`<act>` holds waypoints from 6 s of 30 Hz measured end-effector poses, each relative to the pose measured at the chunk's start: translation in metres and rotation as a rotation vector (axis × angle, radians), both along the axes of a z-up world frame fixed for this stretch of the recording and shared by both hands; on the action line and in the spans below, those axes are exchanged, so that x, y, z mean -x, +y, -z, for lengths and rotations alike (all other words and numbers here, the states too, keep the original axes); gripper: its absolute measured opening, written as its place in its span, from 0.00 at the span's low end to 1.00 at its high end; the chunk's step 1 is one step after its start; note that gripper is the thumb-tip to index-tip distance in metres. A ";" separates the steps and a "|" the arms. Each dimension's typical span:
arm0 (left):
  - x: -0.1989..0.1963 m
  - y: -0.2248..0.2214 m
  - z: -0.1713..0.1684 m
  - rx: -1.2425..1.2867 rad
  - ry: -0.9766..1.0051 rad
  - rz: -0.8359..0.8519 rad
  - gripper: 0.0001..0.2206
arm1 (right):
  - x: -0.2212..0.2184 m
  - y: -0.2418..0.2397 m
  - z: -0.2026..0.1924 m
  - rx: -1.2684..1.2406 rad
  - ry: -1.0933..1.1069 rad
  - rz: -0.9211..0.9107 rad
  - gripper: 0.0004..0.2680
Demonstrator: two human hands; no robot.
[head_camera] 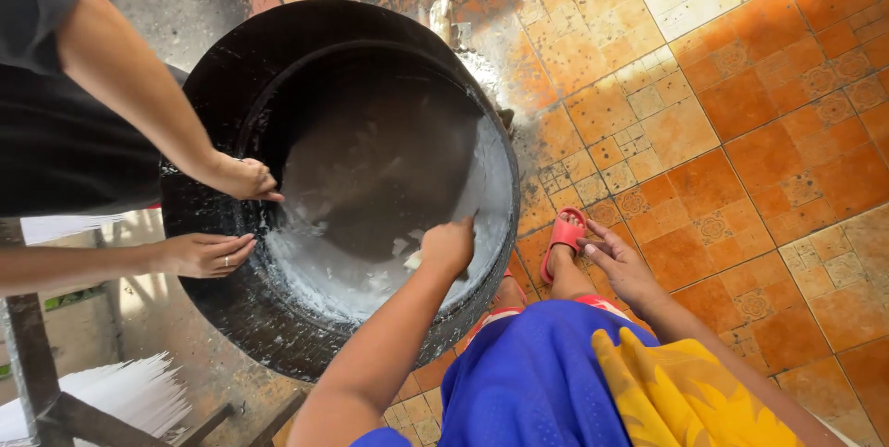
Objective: Scraping dried wax residue from the inner walls of a large metal production pot using a hand tool.
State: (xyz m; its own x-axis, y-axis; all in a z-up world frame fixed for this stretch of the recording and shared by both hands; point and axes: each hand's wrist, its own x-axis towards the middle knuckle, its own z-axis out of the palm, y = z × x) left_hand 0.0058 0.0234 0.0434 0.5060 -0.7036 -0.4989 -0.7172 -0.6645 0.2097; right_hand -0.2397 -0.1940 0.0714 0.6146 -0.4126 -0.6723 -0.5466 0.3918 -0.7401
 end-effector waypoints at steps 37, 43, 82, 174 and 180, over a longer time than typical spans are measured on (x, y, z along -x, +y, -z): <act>0.015 0.008 0.115 -0.083 -0.113 0.160 0.13 | 0.008 0.039 -0.008 -0.029 -0.003 0.073 0.22; 0.003 0.056 -0.004 -0.087 0.020 0.092 0.14 | 0.014 0.024 -0.009 0.004 0.011 0.020 0.22; -0.003 0.040 0.004 0.012 -0.052 0.144 0.08 | 0.028 0.010 -0.022 0.034 0.057 0.076 0.21; 0.009 0.102 0.117 -0.217 0.067 0.297 0.13 | -0.168 0.093 -0.034 1.574 -0.220 -0.650 0.15; -0.011 0.117 0.058 -0.242 0.131 0.241 0.16 | -0.169 0.093 -0.034 1.565 -0.240 -0.636 0.15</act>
State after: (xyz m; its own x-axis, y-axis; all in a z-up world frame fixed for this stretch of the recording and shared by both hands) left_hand 0.0165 0.1408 -0.0150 0.2608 -0.6483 -0.7153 -0.8370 -0.5210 0.1671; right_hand -0.0703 -0.1013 0.1055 0.9503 -0.2076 0.2320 -0.1451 -0.9546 -0.2600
